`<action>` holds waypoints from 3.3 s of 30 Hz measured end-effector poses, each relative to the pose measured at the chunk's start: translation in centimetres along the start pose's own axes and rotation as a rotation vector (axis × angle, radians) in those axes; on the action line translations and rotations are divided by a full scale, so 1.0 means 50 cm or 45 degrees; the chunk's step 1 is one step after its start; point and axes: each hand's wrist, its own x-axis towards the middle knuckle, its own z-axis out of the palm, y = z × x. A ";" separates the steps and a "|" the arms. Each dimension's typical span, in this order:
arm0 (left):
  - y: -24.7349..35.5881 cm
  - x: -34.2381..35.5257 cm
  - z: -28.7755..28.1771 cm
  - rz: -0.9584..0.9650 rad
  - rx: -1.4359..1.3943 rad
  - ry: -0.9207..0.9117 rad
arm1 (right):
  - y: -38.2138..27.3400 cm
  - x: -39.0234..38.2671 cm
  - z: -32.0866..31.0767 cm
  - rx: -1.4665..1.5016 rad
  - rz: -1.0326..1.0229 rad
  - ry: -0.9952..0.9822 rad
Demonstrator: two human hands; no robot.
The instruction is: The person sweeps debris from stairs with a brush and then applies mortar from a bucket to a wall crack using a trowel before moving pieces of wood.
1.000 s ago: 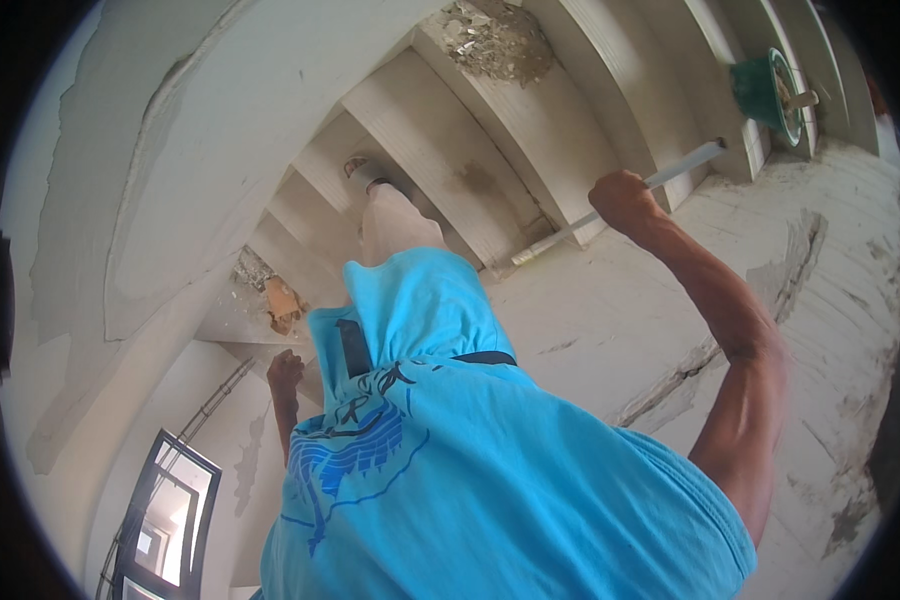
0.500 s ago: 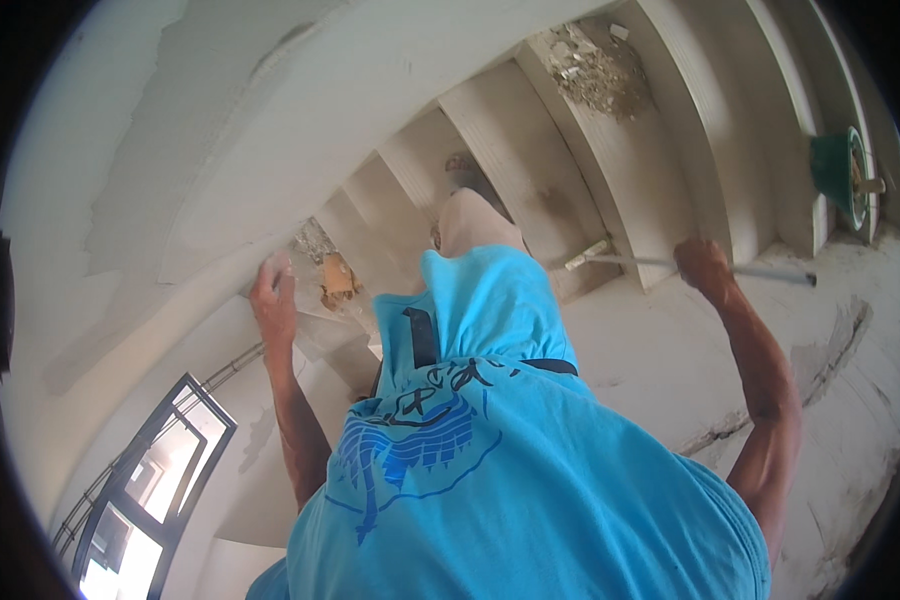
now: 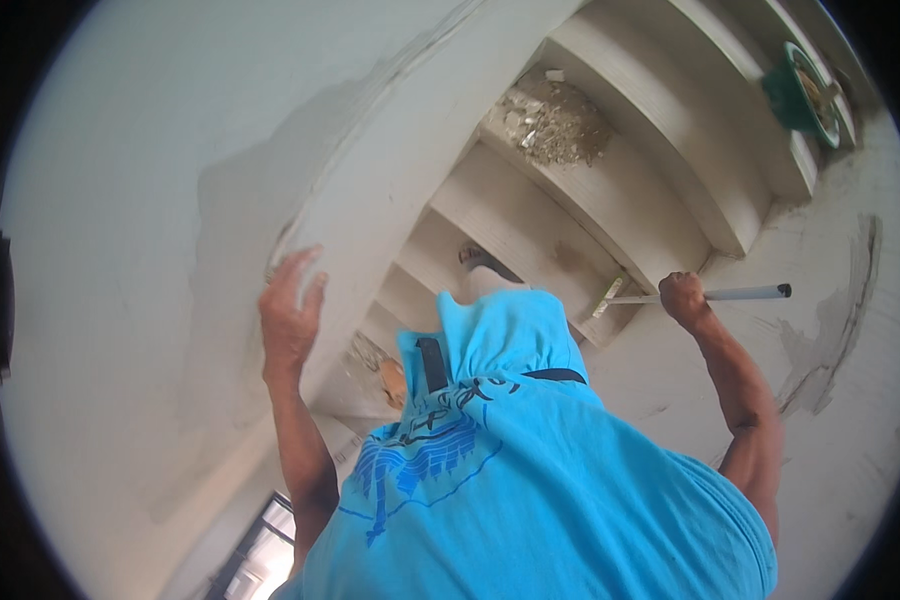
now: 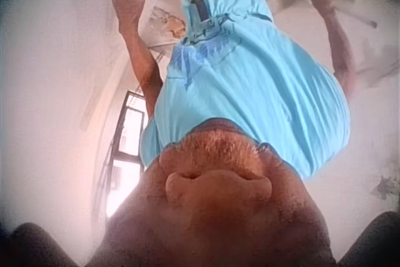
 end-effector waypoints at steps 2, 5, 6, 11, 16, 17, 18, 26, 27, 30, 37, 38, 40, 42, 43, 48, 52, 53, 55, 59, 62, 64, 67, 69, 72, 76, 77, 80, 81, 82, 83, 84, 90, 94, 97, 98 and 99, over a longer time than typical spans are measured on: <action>-0.014 0.029 0.024 0.006 -0.017 -0.161 | 0.006 0.009 -0.054 -0.038 0.083 0.049; -0.047 0.059 0.057 0.084 0.001 -0.285 | 0.012 0.018 -0.184 0.059 0.240 -0.100; -0.056 0.063 0.064 0.108 -0.022 -0.314 | 0.013 0.016 -0.213 0.106 0.272 -0.107; -0.098 0.066 0.091 0.159 -0.074 -0.442 | -0.027 0.027 -0.351 0.492 0.526 -0.335; -0.131 0.052 0.114 0.143 -0.147 -0.577 | -0.145 0.028 -0.290 0.969 0.716 -0.317; -0.135 0.053 0.118 0.138 -0.163 -0.604 | -0.182 0.017 -0.227 1.184 0.676 -0.342; -0.136 0.056 0.119 0.163 -0.162 -0.613 | -0.216 0.002 -0.183 1.404 0.629 -0.361; -0.197 0.045 0.168 0.167 -0.124 -0.751 | -0.372 0.046 -0.311 2.921 0.788 -0.638; -0.207 0.043 0.182 0.174 -0.133 -0.757 | -0.376 0.051 -0.319 2.957 0.789 -0.582; -0.211 0.043 0.215 0.155 -0.134 -0.869 | -0.402 0.055 -0.310 3.055 0.638 -0.289; -0.226 0.068 0.323 0.174 -0.057 -1.155 | -0.426 0.049 -0.208 3.161 0.963 -0.189; -0.231 0.070 0.342 0.204 -0.043 -1.182 | -0.432 0.031 -0.203 3.239 1.049 -0.149; -0.218 0.081 0.374 0.235 -0.031 -1.241 | -0.445 -0.009 -0.183 3.364 1.229 -0.111; -0.204 0.089 0.401 0.230 -0.026 -1.307 | -0.478 -0.060 -0.144 3.464 1.414 -0.127; -0.190 0.095 0.412 0.210 -0.039 -1.333 | -0.492 -0.085 -0.136 3.488 1.509 -0.085; -0.149 0.108 0.449 0.207 -0.158 -1.351 | -0.571 -0.184 -0.120 3.608 1.870 0.050; -0.161 0.111 0.476 0.243 -0.099 -1.376 | -0.609 -0.215 -0.158 3.319 1.968 0.084; -0.159 0.112 0.477 0.222 -0.082 -1.409 | -0.613 -0.223 -0.168 3.291 1.976 0.060; -0.160 0.113 0.476 0.198 -0.064 -1.456 | -0.591 -0.237 -0.217 3.245 1.980 0.015; -0.190 0.122 0.499 0.246 -0.102 -1.556 | -0.556 -0.205 -0.243 3.326 1.697 0.029; -0.208 0.145 0.520 0.302 -0.046 -1.609 | -0.567 -0.107 -0.213 3.317 1.545 0.149; -0.211 0.175 0.538 0.313 -0.034 -1.623 | -0.564 -0.056 -0.206 3.450 1.622 0.198; -0.213 0.224 0.551 0.300 -0.088 -1.599 | -0.614 -0.042 -0.207 3.692 1.788 0.229; -0.215 0.249 0.561 0.298 -0.123 -1.539 | -0.661 -0.058 -0.233 3.756 1.856 0.295; -0.232 0.269 0.586 0.299 -0.136 -1.560 | -0.706 -0.091 -0.306 3.649 2.141 0.105; -0.240 0.276 0.592 0.215 -0.143 -1.617 | -0.790 -0.129 -0.385 3.563 2.364 0.080; -0.237 0.274 0.597 0.179 -0.139 -1.640 | -0.801 -0.135 -0.414 3.571 2.437 0.101; -0.248 0.270 0.603 0.284 -0.139 -1.676 | -0.792 -0.146 -0.479 3.779 2.459 0.203; -0.249 0.269 0.604 0.275 -0.141 -1.693 | -0.786 -0.147 -0.492 3.881 2.428 0.270; -0.251 0.267 0.603 0.263 -0.142 -1.708 | -0.778 -0.145 -0.498 4.016 2.294 0.352; -0.255 0.263 0.599 0.247 -0.144 -1.720 | -0.768 -0.140 -0.500 4.146 2.147 0.432; -0.250 0.264 0.594 0.253 -0.141 -1.716 | -0.760 -0.131 -0.496 4.269 1.993 0.534; -0.231 0.290 0.578 0.326 -0.133 -1.723 | -0.736 0.022 -0.363 4.739 1.265 0.350; -0.201 0.307 0.566 0.267 -0.089 -1.719 | -0.734 0.087 -0.277 4.466 1.274 0.212; -0.205 0.310 0.563 0.288 -0.131 -1.712 | -0.781 0.018 -0.269 4.523 1.581 0.490; -0.209 0.308 0.563 0.306 -0.146 -1.710 | -0.793 -0.009 -0.275 4.455 1.703 0.561; -0.206 0.305 0.567 0.317 -0.117 -1.715 | -0.793 -0.042 -0.291 4.375 1.835 0.636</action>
